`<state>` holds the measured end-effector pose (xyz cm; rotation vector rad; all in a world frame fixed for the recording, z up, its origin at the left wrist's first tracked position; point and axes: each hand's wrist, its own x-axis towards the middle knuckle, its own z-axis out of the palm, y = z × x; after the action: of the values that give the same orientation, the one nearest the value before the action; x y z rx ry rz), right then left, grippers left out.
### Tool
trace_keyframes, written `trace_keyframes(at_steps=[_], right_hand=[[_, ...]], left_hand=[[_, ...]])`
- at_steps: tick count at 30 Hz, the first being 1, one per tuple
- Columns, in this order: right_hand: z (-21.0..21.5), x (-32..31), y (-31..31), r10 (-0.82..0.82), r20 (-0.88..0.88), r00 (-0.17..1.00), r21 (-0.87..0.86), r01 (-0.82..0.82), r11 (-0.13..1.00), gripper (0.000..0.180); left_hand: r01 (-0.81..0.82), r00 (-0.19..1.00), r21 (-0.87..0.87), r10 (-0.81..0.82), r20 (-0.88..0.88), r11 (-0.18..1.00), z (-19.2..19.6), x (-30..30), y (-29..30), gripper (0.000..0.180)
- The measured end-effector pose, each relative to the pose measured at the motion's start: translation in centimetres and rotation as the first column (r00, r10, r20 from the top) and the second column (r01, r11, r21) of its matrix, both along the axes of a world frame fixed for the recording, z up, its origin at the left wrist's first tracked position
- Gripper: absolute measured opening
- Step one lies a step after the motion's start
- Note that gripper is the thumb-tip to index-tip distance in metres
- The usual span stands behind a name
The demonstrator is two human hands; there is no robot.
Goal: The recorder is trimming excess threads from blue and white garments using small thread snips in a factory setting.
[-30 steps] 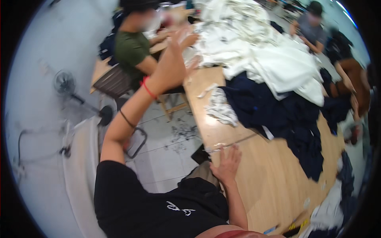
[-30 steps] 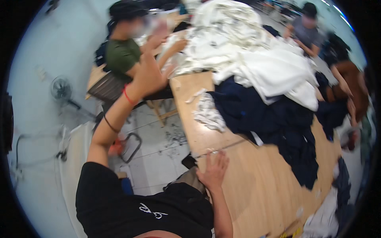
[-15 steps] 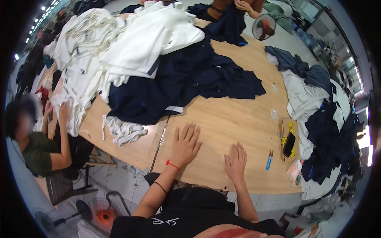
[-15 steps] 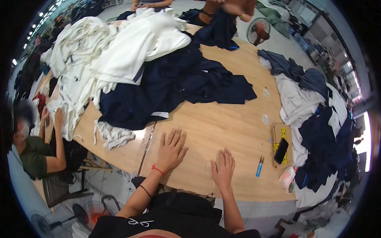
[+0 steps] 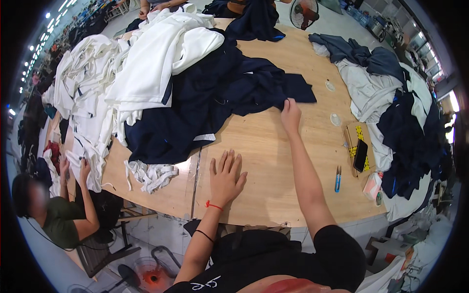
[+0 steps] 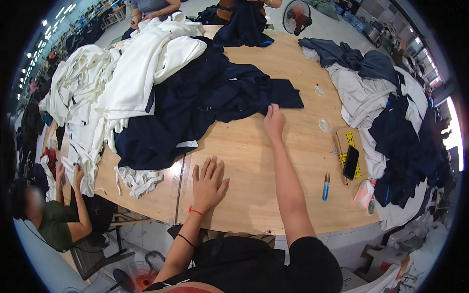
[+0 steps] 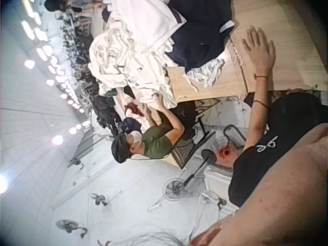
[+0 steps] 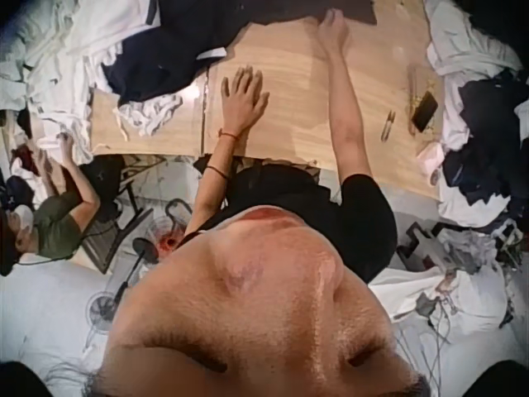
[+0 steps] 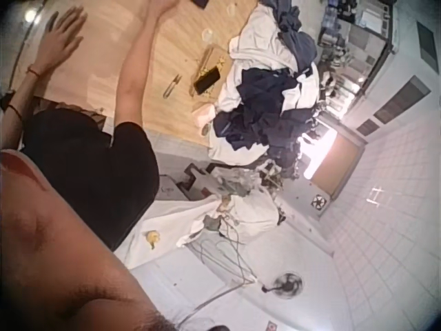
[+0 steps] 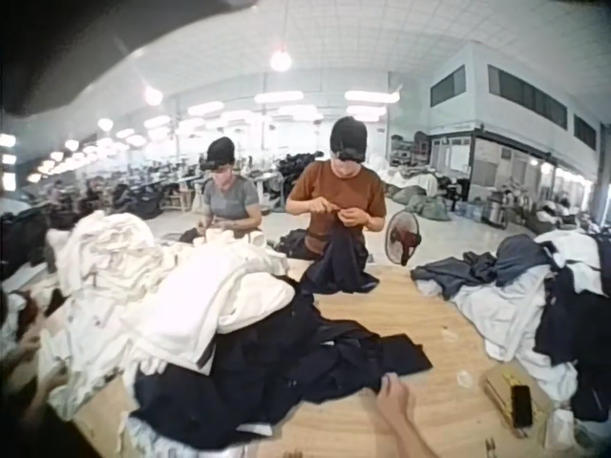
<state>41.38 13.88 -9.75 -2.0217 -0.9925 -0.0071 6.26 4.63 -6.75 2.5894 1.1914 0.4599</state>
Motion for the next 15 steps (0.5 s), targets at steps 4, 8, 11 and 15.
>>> trace_keyframes(at_steps=[4,8,11,15], right_hand=[[-1.7,-9.9,-10.9,0.261,-0.147,0.954,-0.032,-0.269,0.963,0.021],[-1.5,-16.6,-20.3,0.421,0.223,0.879,-0.108,-0.407,0.907,0.013],[-0.5,-17.3,-20.6,0.459,0.249,0.853,-0.135,-0.439,0.888,0.022],[-0.4,-16.7,-19.9,0.424,0.082,0.902,-0.195,-0.402,0.894,0.023]], left_hand=[[-0.043,0.999,-0.036,0.043,0.018,0.998,0.0,-1.0,0.1,0.075],[-0.018,0.999,0.020,0.017,0.042,1.000,-0.3,-0.7,0.4,0.077],[-0.014,0.998,0.039,0.012,0.056,0.999,0.1,-1.4,0.4,0.068],[0.010,0.995,0.102,-0.021,0.103,0.995,-0.5,-1.5,0.1,0.052]])
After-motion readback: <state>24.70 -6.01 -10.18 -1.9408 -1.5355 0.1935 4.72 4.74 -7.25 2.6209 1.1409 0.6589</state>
